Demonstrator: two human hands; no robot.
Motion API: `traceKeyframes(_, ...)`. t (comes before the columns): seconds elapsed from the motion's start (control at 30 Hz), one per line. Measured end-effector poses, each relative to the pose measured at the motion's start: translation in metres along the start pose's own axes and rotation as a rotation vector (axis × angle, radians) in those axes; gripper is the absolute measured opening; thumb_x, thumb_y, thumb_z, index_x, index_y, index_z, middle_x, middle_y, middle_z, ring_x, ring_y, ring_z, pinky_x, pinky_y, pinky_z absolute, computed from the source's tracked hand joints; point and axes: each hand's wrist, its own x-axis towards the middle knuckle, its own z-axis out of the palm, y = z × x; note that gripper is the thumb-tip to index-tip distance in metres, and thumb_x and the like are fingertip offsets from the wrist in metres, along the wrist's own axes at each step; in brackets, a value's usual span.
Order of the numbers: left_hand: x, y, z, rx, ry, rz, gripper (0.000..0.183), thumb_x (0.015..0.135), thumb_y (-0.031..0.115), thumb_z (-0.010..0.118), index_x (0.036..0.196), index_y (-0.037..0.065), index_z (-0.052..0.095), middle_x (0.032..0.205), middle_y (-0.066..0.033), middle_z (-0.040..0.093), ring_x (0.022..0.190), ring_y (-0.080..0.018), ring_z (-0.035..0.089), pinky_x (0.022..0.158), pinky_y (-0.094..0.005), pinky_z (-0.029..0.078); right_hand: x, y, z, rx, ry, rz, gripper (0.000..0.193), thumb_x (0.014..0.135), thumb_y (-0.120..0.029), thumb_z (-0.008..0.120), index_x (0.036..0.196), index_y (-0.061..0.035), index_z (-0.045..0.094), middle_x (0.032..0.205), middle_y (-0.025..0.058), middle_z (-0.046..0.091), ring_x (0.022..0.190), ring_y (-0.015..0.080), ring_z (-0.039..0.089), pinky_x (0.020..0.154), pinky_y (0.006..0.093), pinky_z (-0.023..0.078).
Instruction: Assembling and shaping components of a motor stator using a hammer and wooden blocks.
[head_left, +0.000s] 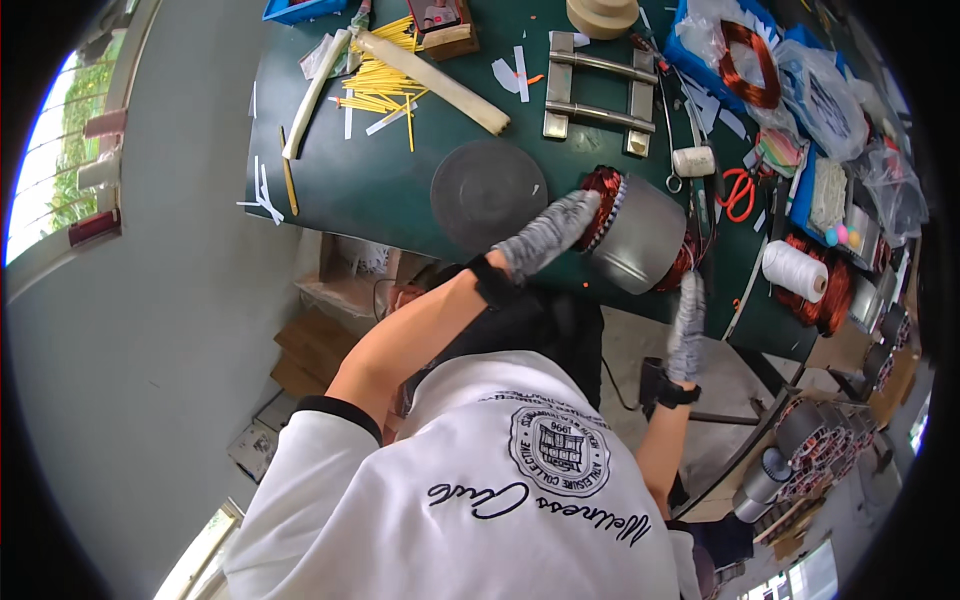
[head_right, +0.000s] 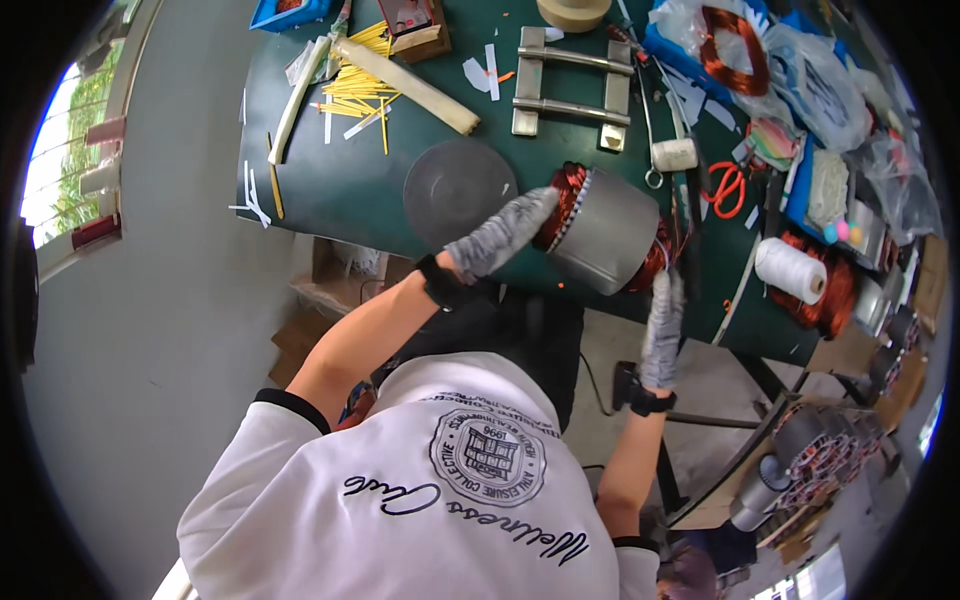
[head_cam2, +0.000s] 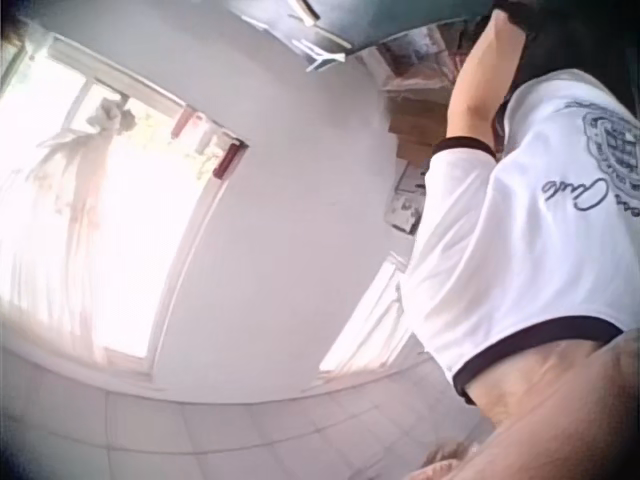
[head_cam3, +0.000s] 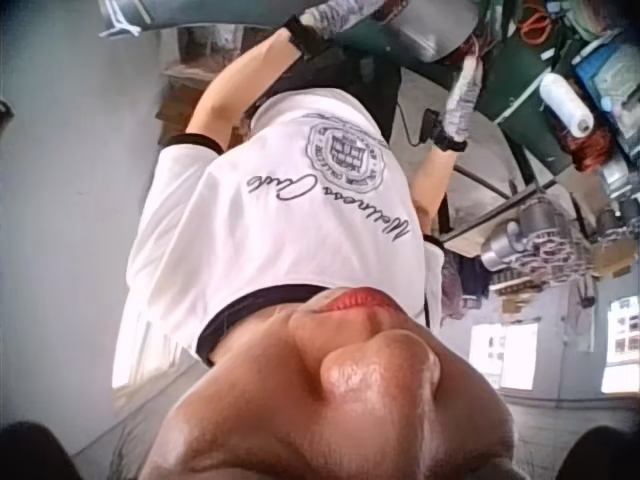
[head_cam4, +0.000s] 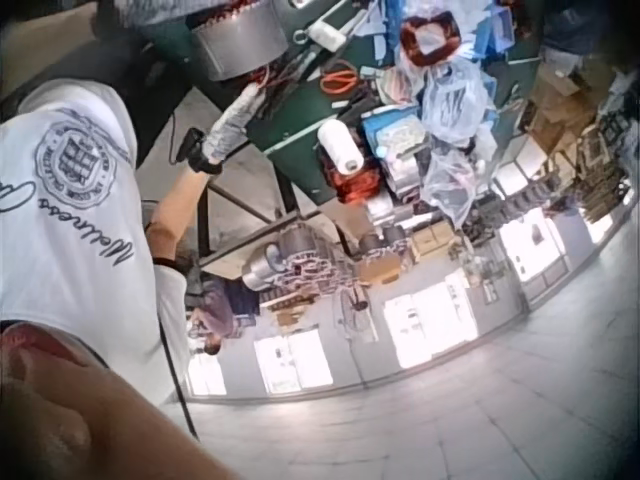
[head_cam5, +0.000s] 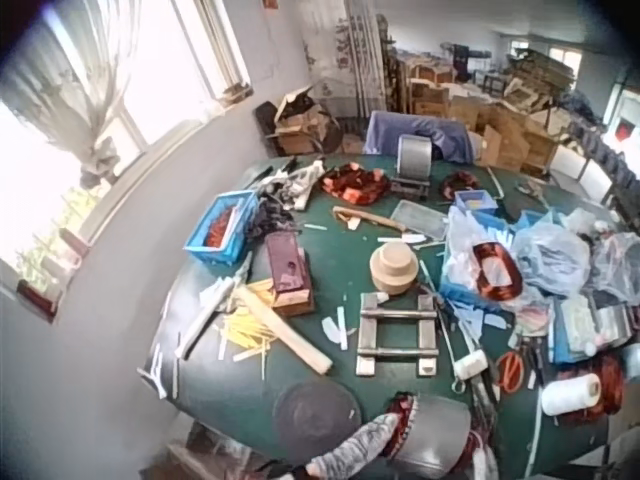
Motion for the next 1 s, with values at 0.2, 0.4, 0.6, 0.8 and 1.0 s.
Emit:
traceKeyframes(0.2,0.011,0.001,-0.003,-0.36,-0.101,-0.465,0.032,0.097,0.029,0.04,0.104,0.002,0.057,0.083,-0.0006,0.057,0.074,-0.0106,0.051,0.069,-0.0245,0.043,0.015,-0.023,0.044,0.498,-0.054,0.206,0.052,0.089,-0.041,0.052,0.127,-0.0066,0.046,0.124,0.0042,0.05,0.114,0.0174,0.047,0.099,0.0346,0.035)
traceKeyframes(0.4,-0.018,0.053,-0.066,-0.724,-0.02,-0.605,0.041,0.093,0.044,0.045,0.098,0.007,0.061,0.079,0.0023,0.058,0.068,-0.0058,0.053,0.062,-0.0218,0.045,-0.013,-0.09,0.08,0.118,-0.127,0.123,0.053,0.087,-0.044,0.054,0.121,-0.0031,0.052,0.111,0.0071,0.057,0.098,0.0153,0.055,0.087,0.03,0.044)
traceKeyframes(0.6,-0.036,0.0,-0.114,-0.737,0.064,-0.979,0.054,0.09,0.054,0.043,0.114,0.007,0.054,0.107,-0.0088,0.058,0.096,-0.0157,0.057,0.079,-0.0328,0.049,-0.029,-0.13,0.165,-0.277,-0.317,-0.043,0.034,0.085,-0.032,0.061,0.1,-0.0011,0.06,0.08,0.0084,0.061,0.068,0.0173,0.056,0.065,0.0314,0.045)
traceKeyframes(0.8,-0.033,-0.056,-0.122,0.255,0.321,-0.734,0.049,0.09,0.047,0.039,0.114,0.007,0.054,0.117,-0.0179,0.052,0.111,-0.0352,0.047,0.093,-0.0446,0.037,-0.048,-0.137,0.228,-0.452,-0.448,-0.476,0.025,0.082,-0.025,0.062,0.084,-0.0003,0.058,0.071,0.0187,0.06,0.066,0.0362,0.057,0.061,0.0407,0.044)
traceKeyframes(1.0,-0.022,-0.101,-0.173,0.29,0.222,-0.414,0.04,0.095,0.036,0.035,0.112,0.005,0.055,0.104,-0.0166,0.06,0.098,-0.0403,0.054,0.09,-0.0408,0.043,-0.058,-0.154,0.269,-0.259,-0.465,-0.191,0.031,0.081,-0.014,0.059,0.109,0.0,0.055,0.075,0.0104,0.06,0.068,0.0204,0.059,0.065,0.0326,0.047)
